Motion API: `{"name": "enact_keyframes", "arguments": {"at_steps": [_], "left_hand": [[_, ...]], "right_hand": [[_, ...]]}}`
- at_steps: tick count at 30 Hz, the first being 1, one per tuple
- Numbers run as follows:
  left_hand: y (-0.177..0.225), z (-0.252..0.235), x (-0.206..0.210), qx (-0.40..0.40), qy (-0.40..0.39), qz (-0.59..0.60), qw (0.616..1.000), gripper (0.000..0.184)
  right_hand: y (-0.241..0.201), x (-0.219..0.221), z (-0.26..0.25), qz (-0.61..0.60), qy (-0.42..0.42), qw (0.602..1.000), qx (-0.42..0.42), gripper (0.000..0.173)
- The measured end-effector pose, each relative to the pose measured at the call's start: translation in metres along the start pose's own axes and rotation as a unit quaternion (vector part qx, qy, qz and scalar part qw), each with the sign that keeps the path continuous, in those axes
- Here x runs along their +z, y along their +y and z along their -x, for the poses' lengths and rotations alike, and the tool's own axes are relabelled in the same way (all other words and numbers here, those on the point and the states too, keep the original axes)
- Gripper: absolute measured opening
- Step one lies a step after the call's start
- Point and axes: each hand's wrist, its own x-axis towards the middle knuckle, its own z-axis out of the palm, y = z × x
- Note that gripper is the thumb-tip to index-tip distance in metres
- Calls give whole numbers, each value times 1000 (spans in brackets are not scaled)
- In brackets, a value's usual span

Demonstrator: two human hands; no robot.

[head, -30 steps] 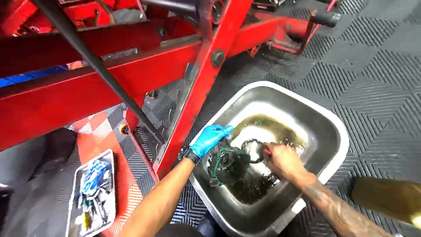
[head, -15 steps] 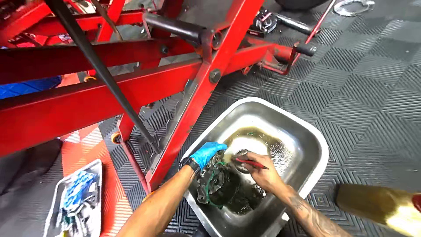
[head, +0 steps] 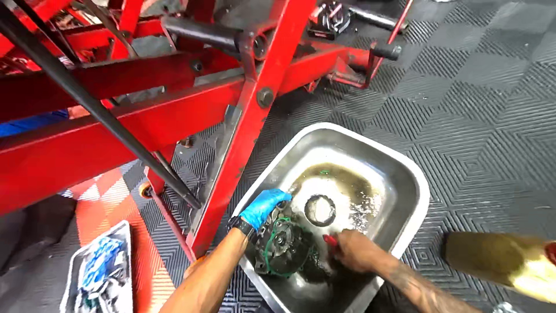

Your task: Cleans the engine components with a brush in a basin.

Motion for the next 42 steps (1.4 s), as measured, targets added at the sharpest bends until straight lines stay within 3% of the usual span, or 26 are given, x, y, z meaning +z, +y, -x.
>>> {"name": "enact_keyframes", "arguments": {"at_steps": [1, 3, 5, 7, 8, 10, 12, 16, 18, 21, 23, 25, 27, 28, 30, 33, 35, 38, 40, 42], "left_hand": [[-5, 4, -1, 0, -3, 0, 1000, 30], [-13, -1, -1, -5, -4, 21, 1000, 32], [-13, -9, 1, -13, -4, 42, 999, 32], [-14, -10, 5, -24, -8, 47, 999, 34], [-14, -11, 5, -33, -4, 52, 998, 34], [-11, -11, -1, -54, 16, 65, 996, 32], [-9, -9, -8, -57, 16, 67, 996, 33], [-11, -10, -1, -55, -8, 45, 997, 35], [-10, -14, -3, -60, -1, 53, 997, 36], [-8, -16, -8, -57, 1, 42, 997, 33], [-16, -18, -9, -48, -14, 41, 998, 30], [-21, -23, -9, -50, -21, 60, 997, 26], [-22, -24, -9, -69, -21, 88, 994, 23], [-22, -23, -9, -73, -19, 99, 992, 22], [-23, -23, -9, -78, -19, 115, 990, 20], [-16, -24, -4, -76, -20, 101, 992, 21], [-12, -23, 4, -80, -25, 89, 992, 22], [-13, -27, 5, -115, 7, 118, 986, 21], [-15, -31, 8, -119, 0, 129, 984, 21], [-21, -30, 14, -127, -15, 119, 985, 21]], "right_hand": [[-5, -5, 9, -11, 32, 999, -2, 31], [-12, -19, 18, -96, 180, 978, -39, 17], [-29, -26, 13, -212, 328, 905, -167, 10], [-45, -19, -8, -273, 375, 831, -306, 16], [-41, -12, -22, -257, 384, 824, -327, 17], [-19, -4, -34, -186, 409, 853, -267, 17], [-10, -6, -27, -168, 440, 854, -221, 12], [-46, -1, -23, -185, 423, 821, -335, 17], [-22, -5, -35, -113, 430, 860, -250, 16], [11, -9, -18, -78, 372, 920, -96, 13], [9, 1, -2, -61, 294, 952, -60, 14], [8, 13, 3, -22, 147, 989, -23, 16], [4, 19, 4, -2, 44, 999, -8, 19], [2, 14, 8, -4, 66, 998, -16, 18], [-5, -3, 17, -82, 205, 973, -61, 15], [-33, -22, -1, -207, 373, 872, -241, 14], [-39, -15, -25, -205, 399, 838, -311, 18], [-10, -7, -32, -126, 415, 868, -242, 23], [-14, -3, -22, -165, 434, 852, -241, 16], [-34, 7, -28, -214, 426, 833, -280, 19]]}}
